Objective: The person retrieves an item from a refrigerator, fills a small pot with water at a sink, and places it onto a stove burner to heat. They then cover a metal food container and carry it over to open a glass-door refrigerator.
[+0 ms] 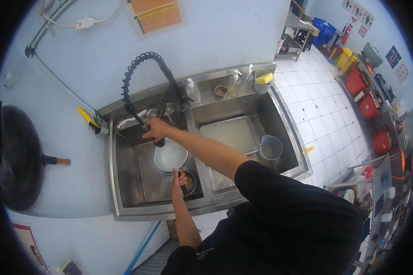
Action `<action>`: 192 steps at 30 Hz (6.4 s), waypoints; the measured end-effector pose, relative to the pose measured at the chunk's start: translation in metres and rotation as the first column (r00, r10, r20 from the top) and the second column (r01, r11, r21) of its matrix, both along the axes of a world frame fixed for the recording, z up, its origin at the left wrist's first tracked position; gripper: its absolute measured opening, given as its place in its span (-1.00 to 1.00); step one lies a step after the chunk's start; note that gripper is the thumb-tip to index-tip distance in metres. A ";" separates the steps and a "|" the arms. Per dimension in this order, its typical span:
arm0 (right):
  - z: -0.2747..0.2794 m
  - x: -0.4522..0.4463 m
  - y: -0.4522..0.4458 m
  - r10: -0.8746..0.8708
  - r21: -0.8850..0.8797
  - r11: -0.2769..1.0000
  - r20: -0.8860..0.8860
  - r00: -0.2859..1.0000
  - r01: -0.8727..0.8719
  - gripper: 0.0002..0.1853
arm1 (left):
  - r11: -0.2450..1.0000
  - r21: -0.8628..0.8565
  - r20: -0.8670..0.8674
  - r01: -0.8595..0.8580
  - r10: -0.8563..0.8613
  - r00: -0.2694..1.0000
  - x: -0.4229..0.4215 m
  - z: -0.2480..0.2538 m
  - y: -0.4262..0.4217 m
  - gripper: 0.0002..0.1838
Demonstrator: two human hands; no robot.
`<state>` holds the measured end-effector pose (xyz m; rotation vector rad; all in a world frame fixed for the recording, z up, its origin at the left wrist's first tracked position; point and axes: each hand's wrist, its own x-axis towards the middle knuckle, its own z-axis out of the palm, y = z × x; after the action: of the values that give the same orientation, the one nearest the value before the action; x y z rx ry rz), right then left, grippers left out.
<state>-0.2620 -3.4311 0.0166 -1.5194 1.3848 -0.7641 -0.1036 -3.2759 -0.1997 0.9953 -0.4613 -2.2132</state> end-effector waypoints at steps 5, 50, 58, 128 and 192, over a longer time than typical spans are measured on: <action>-0.006 0.001 -0.001 -0.003 -0.023 1.000 -0.008 1.000 0.003 -0.60 | 1.000 0.012 -0.035 0.005 -0.005 0.999 0.000 -0.005 -0.001 -0.37; -0.004 0.001 -0.001 -0.003 0.016 1.000 0.015 1.000 0.003 -0.67 | 0.999 0.032 -0.026 0.002 -0.001 1.000 -0.003 0.004 -0.002 -0.35; -0.010 0.001 -0.005 -0.006 0.019 1.000 0.023 1.000 0.006 -0.65 | 1.000 0.015 -0.004 -0.008 0.008 1.000 -0.002 -0.001 0.000 -0.38; -0.011 0.002 -0.005 -0.007 0.023 1.000 0.031 0.999 0.006 -0.63 | 1.000 -0.014 0.042 -0.015 0.015 0.999 0.000 -0.002 0.008 -0.42; -0.009 -0.001 -0.002 0.035 0.027 0.999 0.057 0.998 -0.037 -0.66 | 0.999 -0.042 0.076 -0.011 0.014 0.997 -0.004 0.001 0.007 -0.46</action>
<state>-0.2632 -3.4329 0.0072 -1.4862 1.3179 -0.7562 -0.1077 -3.2687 -0.1991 1.0609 -0.5322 -2.1519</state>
